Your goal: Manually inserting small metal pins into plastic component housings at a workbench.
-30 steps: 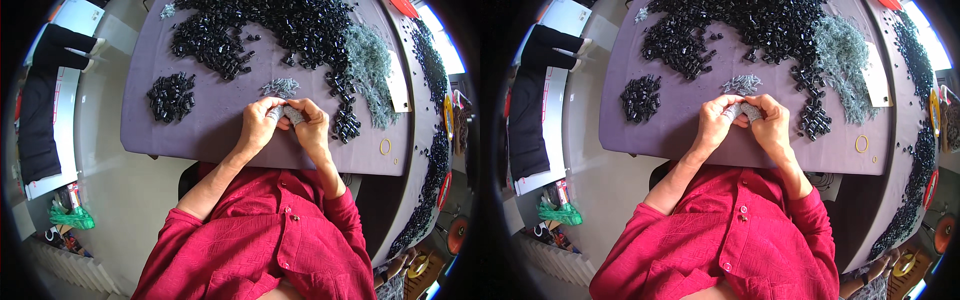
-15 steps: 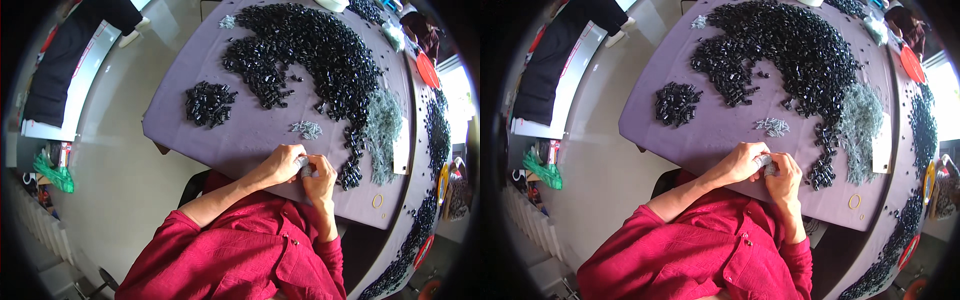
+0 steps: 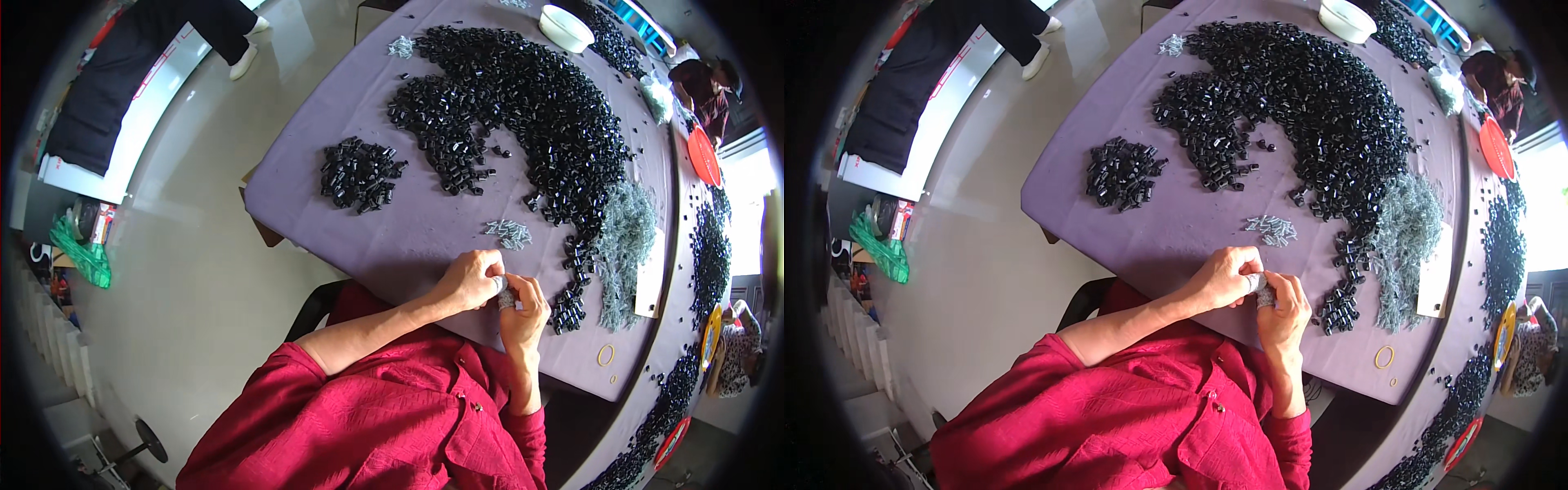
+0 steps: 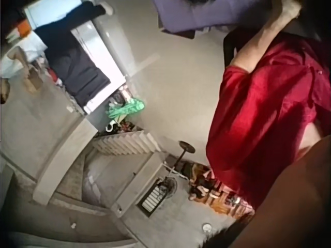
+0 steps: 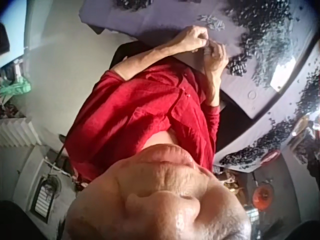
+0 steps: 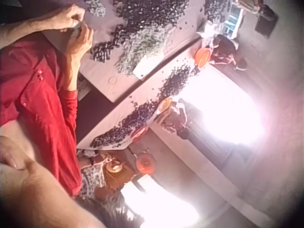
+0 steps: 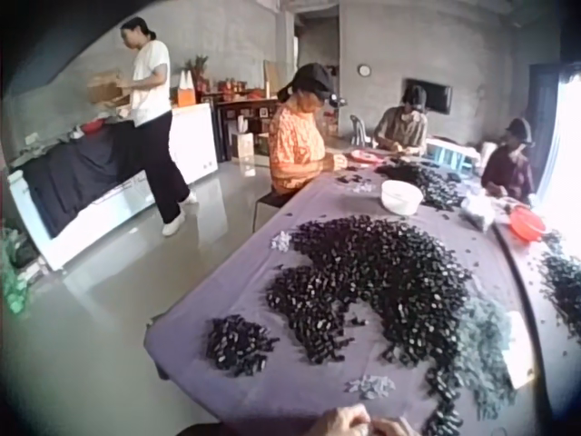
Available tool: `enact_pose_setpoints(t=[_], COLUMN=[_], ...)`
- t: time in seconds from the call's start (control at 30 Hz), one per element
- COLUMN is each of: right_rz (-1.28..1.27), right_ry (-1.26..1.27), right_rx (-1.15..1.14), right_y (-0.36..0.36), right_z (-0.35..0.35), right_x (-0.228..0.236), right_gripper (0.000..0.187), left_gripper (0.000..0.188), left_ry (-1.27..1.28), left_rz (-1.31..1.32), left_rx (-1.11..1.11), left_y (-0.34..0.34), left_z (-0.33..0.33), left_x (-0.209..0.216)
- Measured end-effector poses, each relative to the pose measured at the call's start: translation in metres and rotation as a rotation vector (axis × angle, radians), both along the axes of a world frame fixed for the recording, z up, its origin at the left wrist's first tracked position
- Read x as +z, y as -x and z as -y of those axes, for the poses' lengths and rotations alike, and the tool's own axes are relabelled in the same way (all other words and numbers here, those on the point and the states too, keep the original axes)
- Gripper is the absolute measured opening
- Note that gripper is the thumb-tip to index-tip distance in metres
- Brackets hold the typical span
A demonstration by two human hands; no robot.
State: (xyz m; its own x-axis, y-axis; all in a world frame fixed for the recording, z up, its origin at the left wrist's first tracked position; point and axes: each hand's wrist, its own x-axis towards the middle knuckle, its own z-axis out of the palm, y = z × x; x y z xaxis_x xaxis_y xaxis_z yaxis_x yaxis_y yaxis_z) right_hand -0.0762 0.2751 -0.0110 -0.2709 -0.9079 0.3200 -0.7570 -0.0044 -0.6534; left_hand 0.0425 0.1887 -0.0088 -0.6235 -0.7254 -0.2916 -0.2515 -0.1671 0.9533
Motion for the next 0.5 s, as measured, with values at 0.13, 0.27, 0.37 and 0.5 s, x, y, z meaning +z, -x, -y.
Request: enact_pose_setpoints(t=[0.13, 0.27, 0.37, 0.5], right_rz=[0.088, -0.112, -0.107, -0.073], right_ry=[-0.024, 0.008, 0.006, 0.035], right_rx=[-0.075, 0.031, 0.044, 0.016], right_y=[-0.0039, -0.0027, -0.0035, -0.0067], right_z=[0.0006, 0.0087, 0.008, 0.0033], right_x=[-0.0026, -0.0013, -0.0009, -0.0026], right_gripper=[0.04, 0.044, 0.04, 0.036], left_gripper=[0.002, 0.001, 0.002, 0.004], left_ry=[-0.098, -0.037, -0.067, -0.068], left_rz=[-0.075, -0.061, -0.067, -0.056], left_rx=[-0.036, -0.003, 0.058, 0.042], left_y=[-0.0045, -0.0053, -0.0067, -0.0084], left_z=[0.0001, 0.0011, 0.0009, 0.0009], left_x=[0.0103, 0.0018, 0.0042, 0.0023])
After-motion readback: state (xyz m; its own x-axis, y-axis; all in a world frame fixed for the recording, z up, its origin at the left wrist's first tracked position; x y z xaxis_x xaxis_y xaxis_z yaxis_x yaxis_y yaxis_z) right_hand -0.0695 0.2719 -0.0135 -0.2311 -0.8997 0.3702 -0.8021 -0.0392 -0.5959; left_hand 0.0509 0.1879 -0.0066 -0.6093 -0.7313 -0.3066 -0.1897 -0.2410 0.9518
